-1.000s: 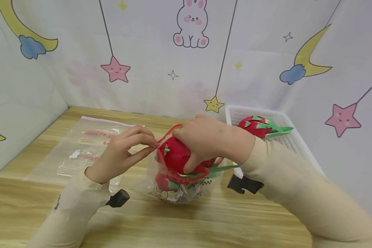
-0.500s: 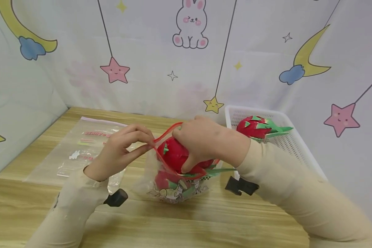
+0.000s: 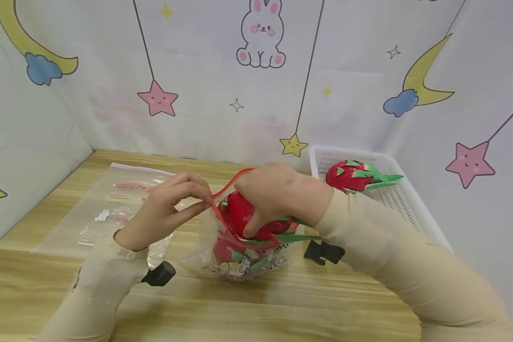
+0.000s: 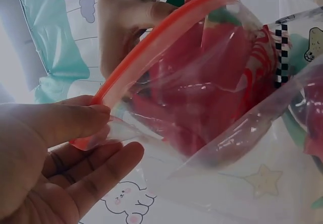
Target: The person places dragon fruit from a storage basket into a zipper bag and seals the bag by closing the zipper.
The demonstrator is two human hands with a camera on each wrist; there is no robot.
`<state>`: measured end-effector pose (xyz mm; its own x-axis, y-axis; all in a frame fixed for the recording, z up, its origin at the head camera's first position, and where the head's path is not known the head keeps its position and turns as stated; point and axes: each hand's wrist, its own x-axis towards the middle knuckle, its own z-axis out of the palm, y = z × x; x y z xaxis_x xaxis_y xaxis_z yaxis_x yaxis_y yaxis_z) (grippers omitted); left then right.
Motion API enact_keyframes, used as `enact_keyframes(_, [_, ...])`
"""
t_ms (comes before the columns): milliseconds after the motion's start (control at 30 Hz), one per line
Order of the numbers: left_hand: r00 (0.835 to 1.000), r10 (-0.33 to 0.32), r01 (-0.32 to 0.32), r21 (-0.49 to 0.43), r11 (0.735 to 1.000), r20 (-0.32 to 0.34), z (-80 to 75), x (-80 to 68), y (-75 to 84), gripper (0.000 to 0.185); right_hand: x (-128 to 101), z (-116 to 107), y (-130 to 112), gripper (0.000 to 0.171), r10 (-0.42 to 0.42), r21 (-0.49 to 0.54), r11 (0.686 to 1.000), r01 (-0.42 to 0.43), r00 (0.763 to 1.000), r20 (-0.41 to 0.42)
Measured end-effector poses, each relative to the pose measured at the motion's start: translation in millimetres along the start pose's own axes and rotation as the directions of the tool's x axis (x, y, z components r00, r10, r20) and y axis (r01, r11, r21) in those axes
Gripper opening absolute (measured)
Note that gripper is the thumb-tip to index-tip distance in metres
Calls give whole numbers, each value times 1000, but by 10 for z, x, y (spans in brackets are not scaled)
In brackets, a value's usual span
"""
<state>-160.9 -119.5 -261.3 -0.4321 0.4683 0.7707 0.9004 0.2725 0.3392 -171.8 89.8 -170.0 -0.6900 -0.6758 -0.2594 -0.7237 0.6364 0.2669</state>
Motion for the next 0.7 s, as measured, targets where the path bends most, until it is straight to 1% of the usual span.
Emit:
enact_keyframes(133, [999, -13, 13, 8, 1000, 47, 3, 0, -9, 21, 18, 23, -20, 71, -28, -16, 999, 28, 998, -48])
enact_keyframes(267, [998, -38, 35, 54, 998, 50, -20, -4, -21, 22, 29, 61, -30, 71, -43, -23, 999, 41, 993, -111])
enact_keyframes(367, [997, -65, 61, 84, 995, 45, -46, -10, -39, 22, 33, 92, -27, 72, -42, -6, 999, 41, 989, -145])
enact_keyframes(567, [989, -136, 129, 111, 985, 55, -107, -29, -65, 20, 52, 151, 11, 82, -6, 105, 994, 21, 989, -146])
enact_keyframes(633, [987, -150, 143, 115, 983, 56, -126, -38, -75, 20, 50, 153, 41, 83, 0, 168, 986, 21, 992, -125])
enact_keyframes(700, [987, -152, 145, 116, 983, 59, -143, -44, -86, 20, 37, 143, 90, 82, -12, 244, 969, 36, 995, -99])
